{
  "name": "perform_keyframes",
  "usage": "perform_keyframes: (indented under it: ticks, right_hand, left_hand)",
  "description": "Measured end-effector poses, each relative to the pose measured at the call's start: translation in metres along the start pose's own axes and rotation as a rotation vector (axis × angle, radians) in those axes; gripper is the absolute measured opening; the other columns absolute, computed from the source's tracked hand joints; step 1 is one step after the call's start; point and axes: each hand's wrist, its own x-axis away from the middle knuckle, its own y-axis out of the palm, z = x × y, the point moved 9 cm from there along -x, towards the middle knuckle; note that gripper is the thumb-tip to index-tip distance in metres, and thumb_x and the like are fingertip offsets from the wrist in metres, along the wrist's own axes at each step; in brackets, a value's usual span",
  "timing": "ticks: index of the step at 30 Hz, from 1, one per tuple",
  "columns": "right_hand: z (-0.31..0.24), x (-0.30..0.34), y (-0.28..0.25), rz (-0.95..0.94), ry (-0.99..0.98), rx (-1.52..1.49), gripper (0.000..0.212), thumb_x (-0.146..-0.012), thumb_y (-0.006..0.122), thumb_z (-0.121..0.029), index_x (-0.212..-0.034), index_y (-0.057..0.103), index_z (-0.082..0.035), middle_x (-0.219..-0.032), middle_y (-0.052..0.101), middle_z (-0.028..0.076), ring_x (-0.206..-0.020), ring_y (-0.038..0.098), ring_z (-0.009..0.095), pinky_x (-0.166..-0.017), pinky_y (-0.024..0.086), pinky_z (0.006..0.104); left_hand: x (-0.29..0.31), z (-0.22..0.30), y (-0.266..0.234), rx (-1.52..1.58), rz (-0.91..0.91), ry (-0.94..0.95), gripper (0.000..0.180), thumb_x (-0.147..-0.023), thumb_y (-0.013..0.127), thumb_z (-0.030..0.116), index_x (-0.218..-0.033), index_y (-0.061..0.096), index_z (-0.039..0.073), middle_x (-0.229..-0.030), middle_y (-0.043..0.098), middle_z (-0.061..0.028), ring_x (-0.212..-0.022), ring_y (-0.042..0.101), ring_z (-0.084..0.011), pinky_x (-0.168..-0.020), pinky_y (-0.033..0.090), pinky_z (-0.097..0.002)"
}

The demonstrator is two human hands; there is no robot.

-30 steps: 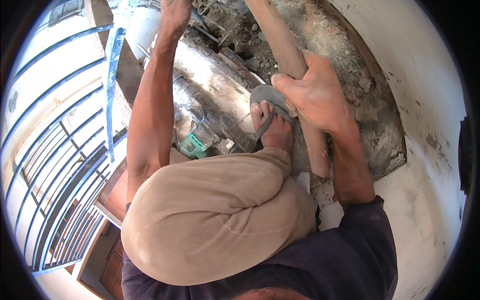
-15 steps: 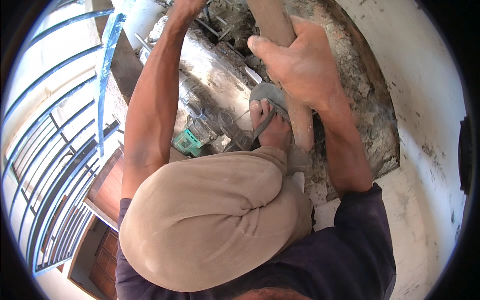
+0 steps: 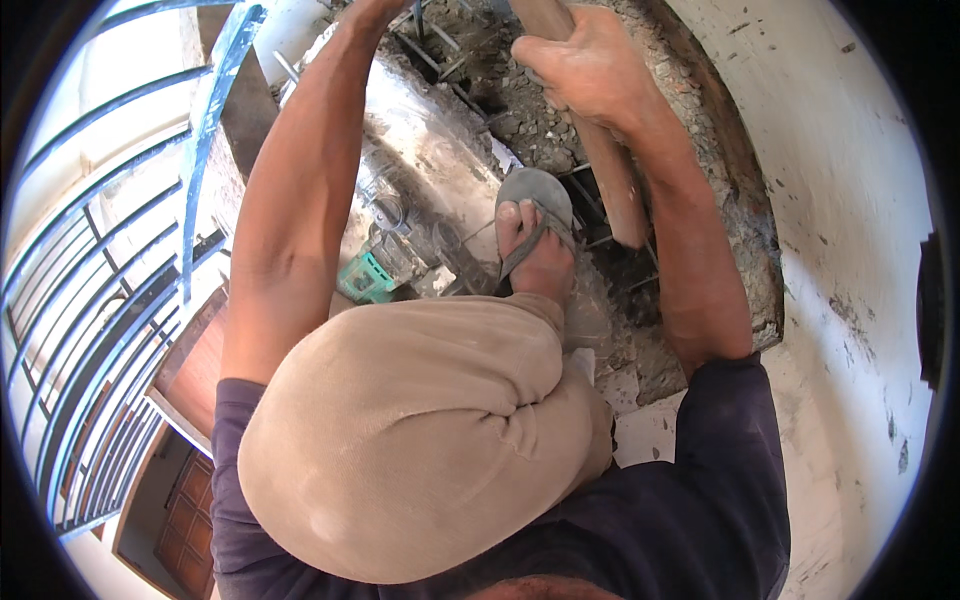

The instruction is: The person uses a hammer and a tool to break apart pieces of concrete in a floor opening, removing fragments by hand.

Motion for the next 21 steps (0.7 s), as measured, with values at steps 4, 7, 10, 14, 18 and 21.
perform_keyframes:
  ticks: [4,7,10,14,18,21]
  right_hand:
    - [-0.061,0.029,-0.031,0.071,-0.183,0.027,0.028,-0.081,0.065,-0.017,-0.087,0.067,0.010,-0.063,0.062,0.020,-0.055,0.065,0.027,-0.053,0.050,0.0430]
    - [-0.133,0.045,-0.074,0.293,-0.054,-0.101,0.024,-0.083,0.065,-0.017,-0.085,0.068,0.007,-0.064,0.065,0.014,-0.051,0.063,0.022,-0.049,0.050,0.0386]
    - [-0.142,0.028,-0.082,0.264,-0.409,-0.186,0.020,-0.085,0.065,-0.014,-0.084,0.069,0.005,-0.065,0.066,0.008,-0.048,0.060,0.017,-0.046,0.050,0.0337]
    - [-0.063,-0.007,-0.022,0.211,-0.202,-0.261,0.020,-0.084,0.068,-0.015,-0.082,0.067,0.005,-0.063,0.062,0.007,-0.054,0.063,0.020,-0.052,0.050,0.0379]
    - [-0.046,0.009,-0.001,-0.228,0.083,-0.036,0.031,-0.081,0.067,-0.024,-0.078,0.066,0.007,-0.066,0.062,0.014,-0.060,0.064,0.020,-0.056,0.049,0.0391]
    - [-0.102,0.041,-0.030,0.139,-0.107,0.034,0.030,-0.082,0.065,-0.022,-0.086,0.068,0.008,-0.064,0.062,0.010,-0.054,0.061,0.020,-0.052,0.048,0.0378]
  left_hand:
    - [0.006,-0.039,0.003,0.005,-0.270,-0.363,0.064,-0.104,0.052,0.055,-0.132,0.058,-0.002,-0.103,0.068,-0.0195,-0.097,0.063,-0.0302,-0.085,0.051,-0.0482]
    - [0.011,0.004,-0.007,-0.037,0.092,-0.089,0.076,-0.102,0.051,0.061,-0.146,0.051,-0.002,-0.128,0.065,-0.0281,-0.120,0.060,-0.0361,-0.103,0.047,-0.0484]
    - [0.010,0.018,-0.007,-0.045,-0.111,-0.205,0.082,-0.101,0.048,0.065,-0.148,0.048,-0.002,-0.134,0.062,-0.0289,-0.128,0.057,-0.0379,-0.108,0.044,-0.0477]
    - [-0.007,-0.011,-0.005,-0.065,0.114,0.059,0.076,-0.102,0.048,0.063,-0.143,0.053,-0.002,-0.123,0.068,-0.0251,-0.114,0.064,-0.0385,-0.097,0.050,-0.0491]
    - [-0.014,-0.093,0.023,0.057,0.015,-0.154,0.061,-0.103,0.050,0.059,-0.114,0.066,0.001,-0.079,0.064,-0.0112,-0.070,0.061,-0.0278,-0.064,0.049,-0.0469]
    - [0.003,-0.049,0.032,0.060,-0.077,-0.220,0.066,-0.100,0.050,0.065,-0.112,0.066,0.002,-0.082,0.064,-0.0146,-0.079,0.063,-0.0271,-0.072,0.050,-0.0470]
